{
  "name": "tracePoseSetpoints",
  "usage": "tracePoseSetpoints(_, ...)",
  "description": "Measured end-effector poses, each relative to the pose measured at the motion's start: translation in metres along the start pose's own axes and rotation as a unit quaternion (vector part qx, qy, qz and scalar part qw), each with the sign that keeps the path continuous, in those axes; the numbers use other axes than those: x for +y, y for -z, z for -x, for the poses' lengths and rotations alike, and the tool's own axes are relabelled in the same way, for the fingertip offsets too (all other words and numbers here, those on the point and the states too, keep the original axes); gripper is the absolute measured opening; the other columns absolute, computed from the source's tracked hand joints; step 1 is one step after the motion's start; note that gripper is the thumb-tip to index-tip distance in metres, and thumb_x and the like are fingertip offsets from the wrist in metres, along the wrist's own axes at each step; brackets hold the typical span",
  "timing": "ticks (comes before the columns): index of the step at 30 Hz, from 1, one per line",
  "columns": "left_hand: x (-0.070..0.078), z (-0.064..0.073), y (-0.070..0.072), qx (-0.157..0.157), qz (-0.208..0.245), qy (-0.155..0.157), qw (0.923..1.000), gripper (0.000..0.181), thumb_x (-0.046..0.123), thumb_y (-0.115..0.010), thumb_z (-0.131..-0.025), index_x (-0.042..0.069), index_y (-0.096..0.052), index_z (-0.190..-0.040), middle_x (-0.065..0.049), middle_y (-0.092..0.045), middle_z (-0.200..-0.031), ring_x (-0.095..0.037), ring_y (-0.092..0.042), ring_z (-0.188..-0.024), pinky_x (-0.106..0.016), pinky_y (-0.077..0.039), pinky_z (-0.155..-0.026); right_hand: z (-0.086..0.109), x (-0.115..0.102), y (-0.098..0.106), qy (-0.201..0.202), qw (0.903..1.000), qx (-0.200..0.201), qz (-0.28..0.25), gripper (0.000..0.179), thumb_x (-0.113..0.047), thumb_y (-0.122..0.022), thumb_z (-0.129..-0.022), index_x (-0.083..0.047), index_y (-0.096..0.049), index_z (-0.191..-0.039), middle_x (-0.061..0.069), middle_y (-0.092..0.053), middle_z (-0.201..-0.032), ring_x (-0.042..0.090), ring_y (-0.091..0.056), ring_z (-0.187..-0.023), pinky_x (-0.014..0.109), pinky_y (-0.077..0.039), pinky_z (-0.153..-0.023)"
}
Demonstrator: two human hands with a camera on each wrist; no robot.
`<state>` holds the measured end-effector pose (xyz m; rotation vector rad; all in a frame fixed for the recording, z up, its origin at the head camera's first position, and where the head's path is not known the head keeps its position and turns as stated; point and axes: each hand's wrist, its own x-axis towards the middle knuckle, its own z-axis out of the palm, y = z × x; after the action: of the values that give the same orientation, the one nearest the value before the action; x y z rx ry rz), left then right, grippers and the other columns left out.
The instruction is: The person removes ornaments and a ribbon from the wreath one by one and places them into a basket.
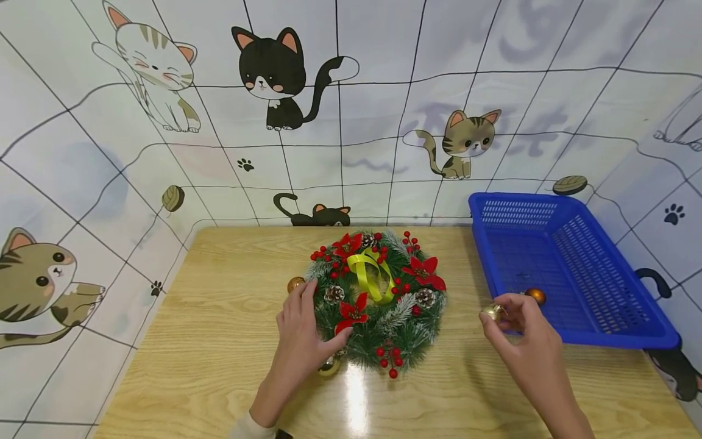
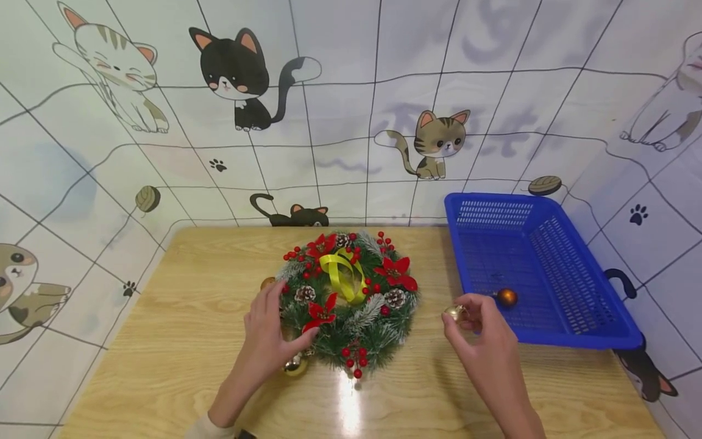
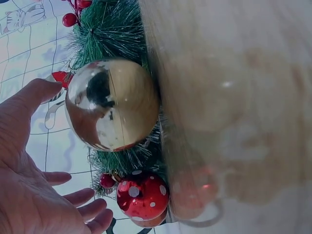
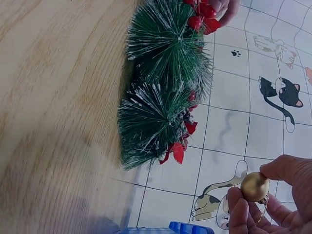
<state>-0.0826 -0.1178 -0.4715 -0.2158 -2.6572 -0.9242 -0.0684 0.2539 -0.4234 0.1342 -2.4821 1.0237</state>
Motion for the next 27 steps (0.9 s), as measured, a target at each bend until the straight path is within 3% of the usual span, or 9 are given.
tracePoseSetpoints(8, -0.005, -0.004, -0.001, 0.01, -0.007, -0.016, 0.9998, 0.114, 0.048, -0.094, -0.08, -0.001, -0.034, -0.164, -0.029, -0.03, -0.167, -0.052, -0.034, -0.149, -0.073, -0.035, -0.104, -0.006, 0.005, 0.005, 0.01, 0.9998, 0.018, -0.005, 0.043, 0.005, -0.088, -0.086, 0.002, -0.064, -0.122, 0.007, -0.072, -0.103, -0.015, -0.059, -0.083, 0.005, -0.048, -0.078)
tracePoseSetpoints(19, -0.013, -0.01, 0.005, -0.057, 0.003, 0.005, 0.9984, 0.124, 0.052, -0.094, -0.081, 0.001, -0.025, -0.17, -0.024, -0.02, -0.176, -0.049, -0.022, -0.158, -0.078, -0.026, -0.114, -0.015, 0.016, 0.015, -0.029, 0.9994, 0.016, 0.007, 0.043, -0.003, -0.086, -0.092, -0.001, -0.063, -0.129, 0.009, -0.072, -0.111, -0.018, -0.058, -0.088, 0.004, -0.046, -0.08)
tracePoseSetpoints(27, -0.015, -0.015, 0.008, -0.076, 0.004, -0.016, 0.9969, 0.124, 0.053, -0.096, -0.079, 0.005, -0.028, -0.17, -0.024, -0.021, -0.175, -0.048, -0.022, -0.159, -0.078, -0.028, -0.113, -0.015, 0.02, 0.016, -0.043, 0.9989, 0.016, 0.009, 0.043, -0.005, -0.085, -0.094, -0.001, -0.062, -0.13, 0.01, -0.071, -0.112, -0.018, -0.057, -0.09, 0.003, -0.044, -0.082)
